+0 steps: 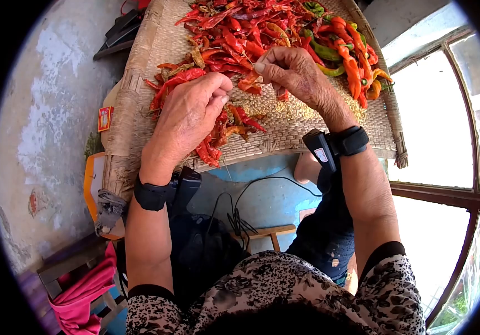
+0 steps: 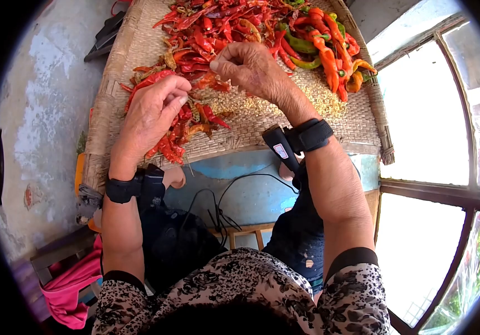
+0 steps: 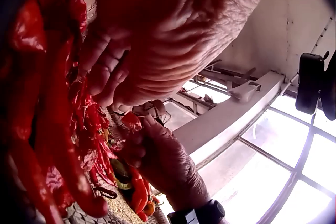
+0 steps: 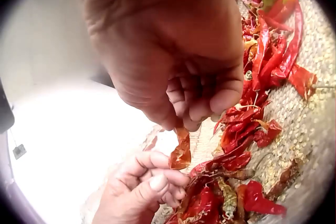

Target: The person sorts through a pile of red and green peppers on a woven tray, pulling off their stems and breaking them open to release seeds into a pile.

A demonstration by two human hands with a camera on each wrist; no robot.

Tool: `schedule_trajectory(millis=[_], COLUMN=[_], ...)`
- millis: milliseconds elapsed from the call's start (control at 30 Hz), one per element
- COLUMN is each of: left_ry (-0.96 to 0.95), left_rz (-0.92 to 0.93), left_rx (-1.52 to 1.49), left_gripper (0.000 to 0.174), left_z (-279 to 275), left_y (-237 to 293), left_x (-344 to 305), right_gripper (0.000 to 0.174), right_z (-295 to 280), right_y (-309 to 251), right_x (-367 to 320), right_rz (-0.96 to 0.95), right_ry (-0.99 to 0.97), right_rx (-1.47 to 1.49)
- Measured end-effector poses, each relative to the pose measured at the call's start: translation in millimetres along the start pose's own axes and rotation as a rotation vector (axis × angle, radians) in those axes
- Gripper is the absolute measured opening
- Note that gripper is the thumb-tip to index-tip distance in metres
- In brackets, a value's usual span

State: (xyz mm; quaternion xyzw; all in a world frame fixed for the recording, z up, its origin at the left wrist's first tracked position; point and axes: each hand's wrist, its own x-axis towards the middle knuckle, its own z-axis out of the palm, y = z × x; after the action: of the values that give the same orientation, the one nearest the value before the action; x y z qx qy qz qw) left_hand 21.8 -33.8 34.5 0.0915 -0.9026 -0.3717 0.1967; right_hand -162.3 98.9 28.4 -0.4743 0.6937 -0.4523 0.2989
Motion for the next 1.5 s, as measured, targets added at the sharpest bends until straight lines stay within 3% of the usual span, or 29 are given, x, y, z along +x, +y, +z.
schedule_trajectory(millis=[67,133,167,200,267,333,400,600,767,867,933,967,1133,1200,1367,1500], left_ry=[-0.169,-0.215,-0.267,-0.266,-0.323,-0.314,-0.306,-0.265,-0.281,-0.258,-0.304,-0.35,-0.334,-0.335,-0.235,-0.212], left_rz=[0.095,0.148,0.203,0.203,0.125,0.134,0.142,0.137,0.074,0.14,0.13,0.12,0.136,0.142,0.13,0.152], left_rx=[0.236,0.318,0.4,0.399,0.441,0.434,0.426,0.441,0.387,0.406,0.403,0.399,0.446,0.457,0.392,0.366], left_gripper=[0.013,0.014,0.014,0.014,0.016,0.014,0.011,0.004,0.015,0.024,0.026,0.029,0.027,0.026,0.02,0.018], left_z=[-5.8,-5.9,-5.0,-2.8,1.8,1.4,1.4,2.0,0.1,-2.3,-2.4,-2.5,0.4,1.3,2.1,2.3], left_y=[-8.5,-15.1,-16.7,-15.7,-12.3,-13.4,-14.1,-15.6,-7.4,-1.2,-1.6,-1.9,-4.2,-5.7,-5.1,-6.3], left_x=[-4.6,-11.5,-14.2,-15.0,-14.6,-13.8,-13.3,-13.2,-12.3,-14.4,-14.2,-14.1,-13.5,-14.5,-12.9,-11.7], right_gripper=[0.026,0.025,0.023,0.023,0.026,0.032,0.029,0.027,0.02,0.017,0.015,0.012,0.013,0.012,0.009,0.01], right_z=[-16.2,-26.2,-31.4,-28.8,-19.3,-2.3,18.4,45.3,59.1,49.0,34.9,29.2,14.3,5.7,-11.8,-9.6], right_y=[13.7,22.0,26.9,26.0,25.5,11.6,19.0,11.7,22.6,18.2,19.1,19.8,22.1,16.9,8.3,17.9], right_x=[4.4,8.3,7.6,6.8,3.9,0.6,-0.7,-4.4,-3.7,-4.1,-0.7,-0.5,-2.5,-4.7,-6.5,-4.9], right_rz=[-0.094,-0.146,-0.114,-0.114,-0.009,0.102,-0.131,-0.011,-0.11,-0.111,0.016,-0.016,-0.057,0.058,0.14,0.076], right_ry=[0.262,0.471,0.495,0.495,0.343,-0.004,-0.194,-0.218,-0.169,-0.139,-0.093,-0.066,-0.068,-0.09,-0.117,-0.201], right_rx=[0.419,0.865,0.893,0.892,0.39,-0.082,-0.306,-0.532,-0.531,-0.502,-0.302,-0.249,-0.135,-0.112,0.01,0.011])
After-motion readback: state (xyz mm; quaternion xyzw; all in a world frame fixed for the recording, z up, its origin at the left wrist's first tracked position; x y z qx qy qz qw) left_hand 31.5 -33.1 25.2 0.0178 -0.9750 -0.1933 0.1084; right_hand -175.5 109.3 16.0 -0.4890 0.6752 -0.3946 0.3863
